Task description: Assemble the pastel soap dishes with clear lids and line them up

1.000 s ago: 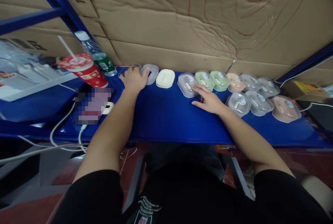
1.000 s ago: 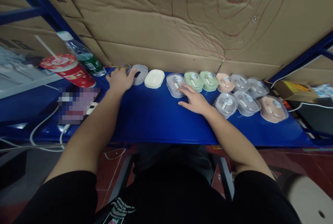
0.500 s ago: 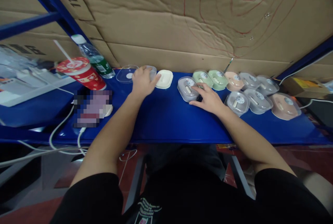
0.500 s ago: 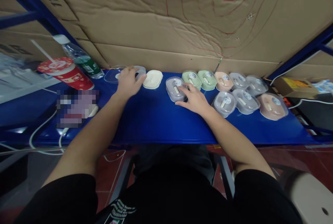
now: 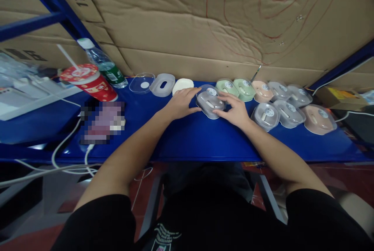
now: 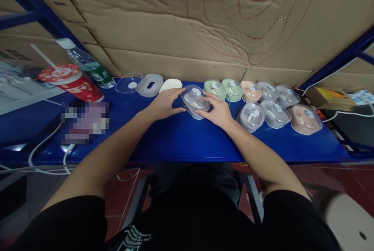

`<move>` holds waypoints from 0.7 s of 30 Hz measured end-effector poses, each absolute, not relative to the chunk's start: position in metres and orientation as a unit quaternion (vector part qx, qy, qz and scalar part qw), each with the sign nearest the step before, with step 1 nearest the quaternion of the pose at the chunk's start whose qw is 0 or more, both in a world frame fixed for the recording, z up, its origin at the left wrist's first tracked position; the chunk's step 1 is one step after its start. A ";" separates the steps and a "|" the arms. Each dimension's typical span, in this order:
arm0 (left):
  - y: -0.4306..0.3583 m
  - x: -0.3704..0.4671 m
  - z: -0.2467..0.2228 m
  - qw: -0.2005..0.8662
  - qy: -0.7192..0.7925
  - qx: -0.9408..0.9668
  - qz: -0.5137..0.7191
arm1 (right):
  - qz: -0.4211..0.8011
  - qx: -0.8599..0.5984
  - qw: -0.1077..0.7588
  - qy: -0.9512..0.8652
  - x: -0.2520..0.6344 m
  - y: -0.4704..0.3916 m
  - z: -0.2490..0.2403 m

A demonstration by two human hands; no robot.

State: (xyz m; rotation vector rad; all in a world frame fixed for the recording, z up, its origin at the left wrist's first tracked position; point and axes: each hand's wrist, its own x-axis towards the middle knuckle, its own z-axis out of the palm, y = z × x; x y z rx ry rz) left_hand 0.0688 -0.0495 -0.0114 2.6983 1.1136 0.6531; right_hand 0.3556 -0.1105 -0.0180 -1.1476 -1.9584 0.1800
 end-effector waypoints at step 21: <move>-0.004 -0.062 0.017 0.004 0.772 0.466 0.432 | 0.104 -0.434 0.398 -0.801 0.364 -0.103 -0.018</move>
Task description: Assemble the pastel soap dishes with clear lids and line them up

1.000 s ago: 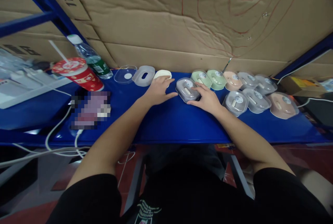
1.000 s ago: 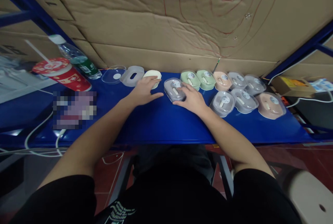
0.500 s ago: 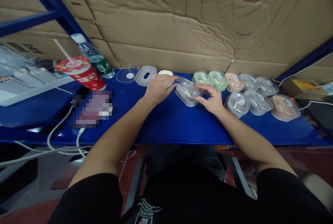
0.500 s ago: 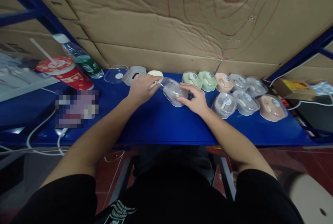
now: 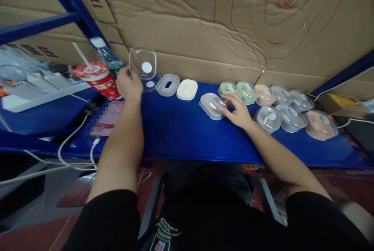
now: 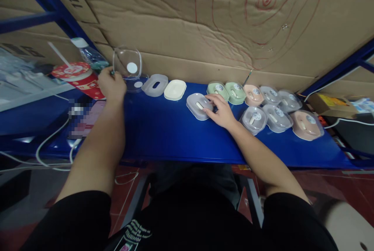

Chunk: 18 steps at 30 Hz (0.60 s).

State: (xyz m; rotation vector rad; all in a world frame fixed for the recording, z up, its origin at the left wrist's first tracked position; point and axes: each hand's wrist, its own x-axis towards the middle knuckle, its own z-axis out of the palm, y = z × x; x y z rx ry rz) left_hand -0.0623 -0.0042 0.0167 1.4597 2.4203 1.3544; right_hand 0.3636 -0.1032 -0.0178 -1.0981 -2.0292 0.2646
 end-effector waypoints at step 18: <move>-0.004 -0.064 0.011 0.050 0.786 0.462 0.407 | 0.096 -0.391 0.313 -0.860 0.365 -0.102 -0.022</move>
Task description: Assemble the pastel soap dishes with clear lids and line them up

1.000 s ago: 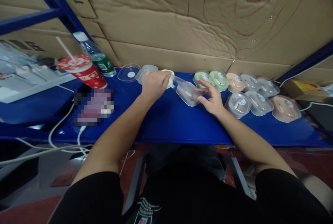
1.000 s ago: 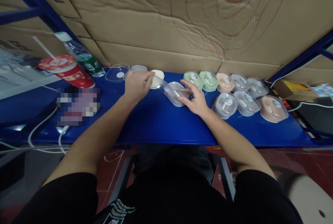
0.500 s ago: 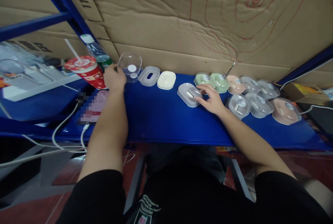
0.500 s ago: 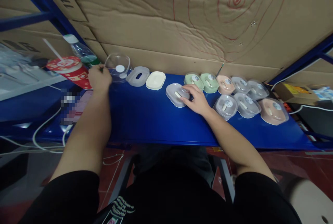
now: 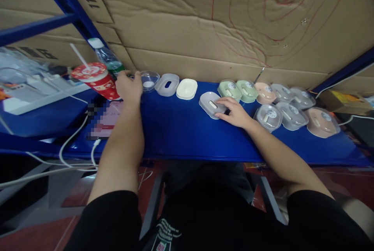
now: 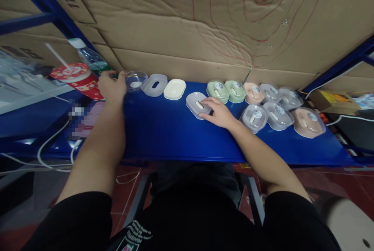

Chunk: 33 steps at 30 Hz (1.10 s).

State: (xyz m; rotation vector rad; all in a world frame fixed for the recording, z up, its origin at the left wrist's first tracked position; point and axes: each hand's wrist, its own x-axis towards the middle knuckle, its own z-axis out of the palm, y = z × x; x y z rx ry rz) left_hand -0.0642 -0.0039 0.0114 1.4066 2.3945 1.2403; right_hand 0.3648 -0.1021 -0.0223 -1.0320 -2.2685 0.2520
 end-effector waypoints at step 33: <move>-0.054 0.068 -0.008 0.066 0.368 0.894 0.245 | 0.266 -0.377 0.438 -0.771 0.355 -0.107 -0.022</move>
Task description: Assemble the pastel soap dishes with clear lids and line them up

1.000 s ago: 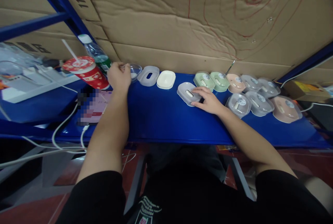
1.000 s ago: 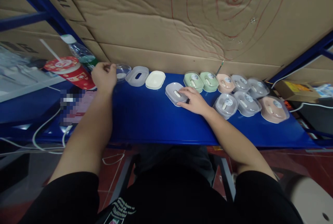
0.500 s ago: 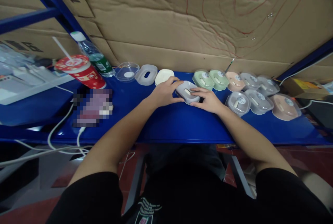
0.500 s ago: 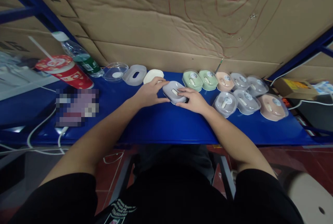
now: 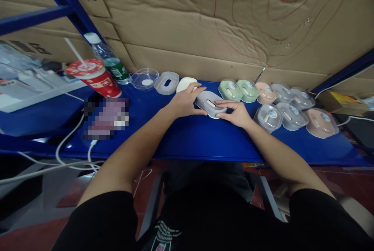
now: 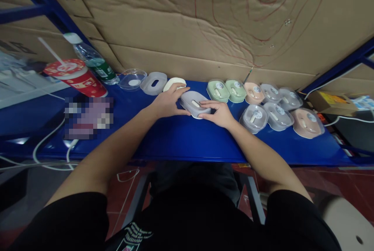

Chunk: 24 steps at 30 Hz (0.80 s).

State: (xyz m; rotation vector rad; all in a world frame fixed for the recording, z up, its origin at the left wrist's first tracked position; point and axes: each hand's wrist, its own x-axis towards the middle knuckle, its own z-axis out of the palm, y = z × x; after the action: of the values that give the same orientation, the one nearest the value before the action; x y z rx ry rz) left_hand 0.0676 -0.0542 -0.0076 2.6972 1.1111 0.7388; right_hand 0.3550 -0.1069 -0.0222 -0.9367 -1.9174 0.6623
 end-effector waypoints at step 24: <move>-0.032 0.026 0.016 0.063 0.643 0.648 0.403 | 0.169 -0.390 0.392 -0.816 0.358 -0.113 -0.014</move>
State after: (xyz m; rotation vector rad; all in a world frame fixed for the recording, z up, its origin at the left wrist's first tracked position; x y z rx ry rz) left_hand 0.0265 -0.0316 0.0162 1.9594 1.9434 1.2174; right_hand 0.3581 -0.1128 -0.0140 -0.9894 -2.0716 0.4279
